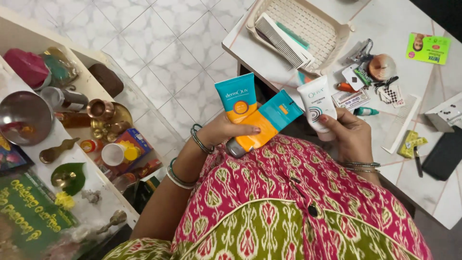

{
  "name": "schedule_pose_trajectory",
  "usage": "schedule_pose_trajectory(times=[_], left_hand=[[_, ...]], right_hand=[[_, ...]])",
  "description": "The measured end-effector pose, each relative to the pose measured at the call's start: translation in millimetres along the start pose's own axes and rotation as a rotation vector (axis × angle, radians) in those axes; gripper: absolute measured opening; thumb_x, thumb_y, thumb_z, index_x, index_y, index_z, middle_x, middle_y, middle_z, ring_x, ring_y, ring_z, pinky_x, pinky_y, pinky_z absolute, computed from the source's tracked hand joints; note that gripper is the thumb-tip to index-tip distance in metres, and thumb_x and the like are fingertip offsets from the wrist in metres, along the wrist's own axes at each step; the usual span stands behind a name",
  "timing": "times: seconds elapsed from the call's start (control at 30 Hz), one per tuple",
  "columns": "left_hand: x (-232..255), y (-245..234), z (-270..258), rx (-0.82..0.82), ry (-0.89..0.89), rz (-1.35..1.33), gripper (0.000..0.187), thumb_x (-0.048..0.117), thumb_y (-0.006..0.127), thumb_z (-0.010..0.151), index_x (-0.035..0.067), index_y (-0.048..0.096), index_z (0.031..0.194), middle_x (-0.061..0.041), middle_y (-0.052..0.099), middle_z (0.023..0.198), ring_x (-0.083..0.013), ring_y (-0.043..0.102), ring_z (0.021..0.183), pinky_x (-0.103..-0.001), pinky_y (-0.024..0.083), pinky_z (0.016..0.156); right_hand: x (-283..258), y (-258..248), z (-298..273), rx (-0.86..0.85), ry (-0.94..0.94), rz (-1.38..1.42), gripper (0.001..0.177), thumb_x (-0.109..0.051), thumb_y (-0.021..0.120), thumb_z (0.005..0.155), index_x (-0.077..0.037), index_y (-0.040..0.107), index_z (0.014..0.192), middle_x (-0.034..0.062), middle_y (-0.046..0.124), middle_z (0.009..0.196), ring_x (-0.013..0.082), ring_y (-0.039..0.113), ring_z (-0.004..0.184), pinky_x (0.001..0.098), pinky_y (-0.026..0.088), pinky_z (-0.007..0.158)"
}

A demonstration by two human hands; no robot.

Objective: The person empties a plastic basket of personal care items onto a table, then picks up and places several items including combs, tubes, and a small bottle onto a shelf. The person handles items one at a time, moving them from the table to the shelf.

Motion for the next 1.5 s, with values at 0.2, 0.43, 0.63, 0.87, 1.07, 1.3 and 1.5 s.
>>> schedule_pose_trajectory(times=[0.2,0.43,0.63,0.87,1.07,1.3,1.5], left_hand=[[-6,-6,24,0.203,-0.004,-0.057,0.042,0.009,0.079,0.087,0.001,0.062,0.124,-0.011,0.073,0.112,-0.0196,0.072,0.099,-0.033,0.059,0.087],[-26,5,70,0.439,0.077,-0.391,0.037,0.012,0.078,0.087,0.004,0.061,0.119,-0.011,0.072,0.106,-0.0222,0.074,0.092,-0.037,0.062,0.078],[-55,27,107,0.511,-0.114,-0.441,0.039,0.019,0.074,0.088,-0.001,0.062,0.120,-0.013,0.072,0.103,-0.0229,0.074,0.085,-0.037,0.062,0.071],[-111,59,168,0.341,-0.134,-0.497,0.030,0.025,0.072,0.098,0.001,0.063,0.113,-0.007,0.067,0.095,-0.0158,0.069,0.077,-0.033,0.059,0.068],[-50,115,166,0.332,-0.241,-0.164,0.045,0.049,0.061,0.096,0.006,0.066,0.108,-0.003,0.071,0.089,-0.0122,0.070,0.075,-0.027,0.057,0.070],[-45,129,149,0.330,-0.185,-0.074,0.049,0.048,0.061,0.100,0.000,0.067,0.103,-0.010,0.068,0.079,-0.0195,0.069,0.075,-0.031,0.058,0.073],[-43,138,146,0.427,-0.083,-0.012,0.035,0.034,0.065,0.100,-0.001,0.066,0.107,-0.009,0.068,0.082,-0.0173,0.068,0.076,-0.031,0.055,0.071]], right_hand=[[31,-55,36,0.242,-0.207,-0.240,0.018,-0.011,0.078,0.095,0.001,0.072,0.107,0.0082,0.073,0.098,0.0096,0.066,0.079,0.0231,0.052,0.068],[76,-167,124,0.619,-0.485,-0.860,0.029,-0.020,0.088,0.095,0.004,0.072,0.097,0.0144,0.064,0.093,0.0266,0.060,0.082,0.0396,0.048,0.076],[-63,-59,40,0.347,-0.861,-1.086,0.050,-0.019,0.090,0.090,-0.001,0.064,0.128,0.0217,0.059,0.127,0.0379,0.056,0.120,0.0476,0.045,0.104],[-101,13,-27,-0.321,-1.097,-1.050,0.054,-0.014,0.087,0.077,-0.007,0.067,0.126,0.0079,0.066,0.128,0.0292,0.063,0.124,0.0496,0.043,0.110],[-51,-95,10,-0.122,-0.667,-0.250,0.027,-0.015,0.071,0.106,-0.005,0.063,0.131,0.0067,0.064,0.125,0.0206,0.060,0.120,0.0389,0.046,0.113],[-67,-159,46,-0.273,-0.377,0.547,0.032,-0.018,0.069,0.105,-0.004,0.060,0.133,0.0107,0.071,0.122,0.0242,0.069,0.118,0.0412,0.055,0.107],[-60,-180,50,-0.117,-0.335,0.281,0.029,-0.009,0.069,0.101,0.000,0.065,0.129,0.0079,0.071,0.123,0.0164,0.068,0.114,0.0341,0.053,0.106]])
Point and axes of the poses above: each hand's wrist, its own z-axis towards the middle knuckle, its own y-axis out of the palm, x = y × z, the point moved 8 cm from there along z, towards the middle knuckle
